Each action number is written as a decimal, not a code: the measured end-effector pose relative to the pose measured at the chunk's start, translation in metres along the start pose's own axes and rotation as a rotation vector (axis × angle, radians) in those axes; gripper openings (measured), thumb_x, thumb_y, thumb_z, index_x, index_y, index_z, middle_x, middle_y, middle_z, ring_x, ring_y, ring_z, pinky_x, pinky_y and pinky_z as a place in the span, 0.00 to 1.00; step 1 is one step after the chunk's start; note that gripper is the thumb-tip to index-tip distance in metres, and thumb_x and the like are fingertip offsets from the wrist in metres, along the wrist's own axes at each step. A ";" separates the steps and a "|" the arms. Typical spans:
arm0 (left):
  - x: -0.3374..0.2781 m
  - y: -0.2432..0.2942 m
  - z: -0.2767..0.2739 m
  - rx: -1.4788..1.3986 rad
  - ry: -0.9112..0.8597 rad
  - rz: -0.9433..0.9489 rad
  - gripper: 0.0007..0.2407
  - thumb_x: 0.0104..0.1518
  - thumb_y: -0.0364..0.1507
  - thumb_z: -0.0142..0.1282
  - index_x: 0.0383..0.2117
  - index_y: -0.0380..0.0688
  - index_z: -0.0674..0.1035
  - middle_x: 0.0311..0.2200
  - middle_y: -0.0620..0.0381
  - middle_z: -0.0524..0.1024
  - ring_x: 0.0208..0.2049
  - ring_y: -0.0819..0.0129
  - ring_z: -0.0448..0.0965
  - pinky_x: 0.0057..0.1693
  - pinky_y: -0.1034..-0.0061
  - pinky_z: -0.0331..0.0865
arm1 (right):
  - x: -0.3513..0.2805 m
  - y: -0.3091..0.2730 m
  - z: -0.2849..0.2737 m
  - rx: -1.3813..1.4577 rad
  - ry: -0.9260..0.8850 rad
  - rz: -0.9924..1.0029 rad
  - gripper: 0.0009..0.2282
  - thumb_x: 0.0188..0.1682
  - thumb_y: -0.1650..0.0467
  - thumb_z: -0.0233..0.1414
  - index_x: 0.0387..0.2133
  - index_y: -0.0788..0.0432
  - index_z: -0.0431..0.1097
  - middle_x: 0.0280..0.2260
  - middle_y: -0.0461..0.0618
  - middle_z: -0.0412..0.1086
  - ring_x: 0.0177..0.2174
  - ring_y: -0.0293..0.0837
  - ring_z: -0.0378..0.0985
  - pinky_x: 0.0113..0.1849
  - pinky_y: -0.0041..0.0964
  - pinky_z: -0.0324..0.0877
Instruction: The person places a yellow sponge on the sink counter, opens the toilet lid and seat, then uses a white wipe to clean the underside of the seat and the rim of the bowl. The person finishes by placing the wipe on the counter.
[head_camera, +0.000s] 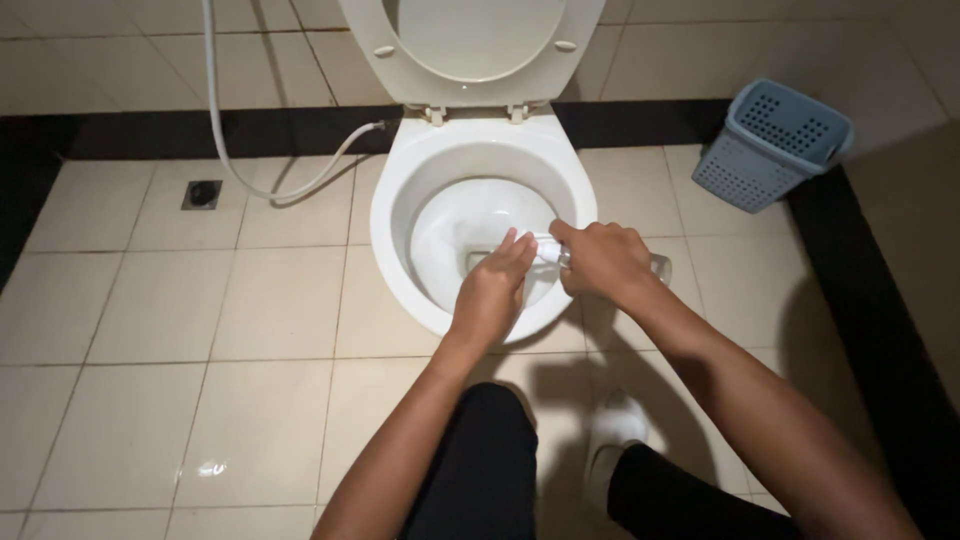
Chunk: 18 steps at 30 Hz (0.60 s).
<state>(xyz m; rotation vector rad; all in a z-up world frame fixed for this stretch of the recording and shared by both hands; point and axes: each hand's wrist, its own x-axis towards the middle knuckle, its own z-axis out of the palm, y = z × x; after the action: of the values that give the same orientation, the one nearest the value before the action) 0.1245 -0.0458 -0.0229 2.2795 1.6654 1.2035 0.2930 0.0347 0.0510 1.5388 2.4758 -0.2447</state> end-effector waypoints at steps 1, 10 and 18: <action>0.000 0.002 0.001 -0.054 -0.005 -0.006 0.20 0.53 0.15 0.54 0.54 0.38 0.79 0.57 0.45 0.76 0.63 0.49 0.71 0.62 0.61 0.70 | -0.002 0.003 0.001 -0.014 0.007 0.001 0.24 0.39 0.65 0.59 0.53 0.44 0.67 0.33 0.54 0.78 0.36 0.55 0.82 0.39 0.50 0.76; 0.004 0.021 0.015 -0.178 -0.068 0.018 0.16 0.58 0.18 0.54 0.53 0.39 0.79 0.55 0.45 0.77 0.62 0.50 0.73 0.60 0.61 0.72 | -0.028 0.027 0.017 0.054 0.060 0.046 0.18 0.43 0.64 0.57 0.49 0.45 0.69 0.31 0.54 0.78 0.34 0.56 0.82 0.38 0.53 0.75; 0.001 0.054 0.009 -0.196 -0.091 0.010 0.16 0.59 0.22 0.55 0.54 0.40 0.79 0.56 0.43 0.76 0.62 0.48 0.72 0.63 0.60 0.69 | -0.053 0.043 0.017 0.127 -0.004 0.043 0.30 0.42 0.65 0.57 0.61 0.37 0.59 0.31 0.49 0.79 0.34 0.54 0.82 0.38 0.52 0.75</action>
<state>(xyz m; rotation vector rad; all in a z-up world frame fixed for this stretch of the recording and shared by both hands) 0.1724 -0.0640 -0.0026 2.1913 1.4381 1.1875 0.3558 0.0031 0.0482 1.6376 2.4638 -0.4049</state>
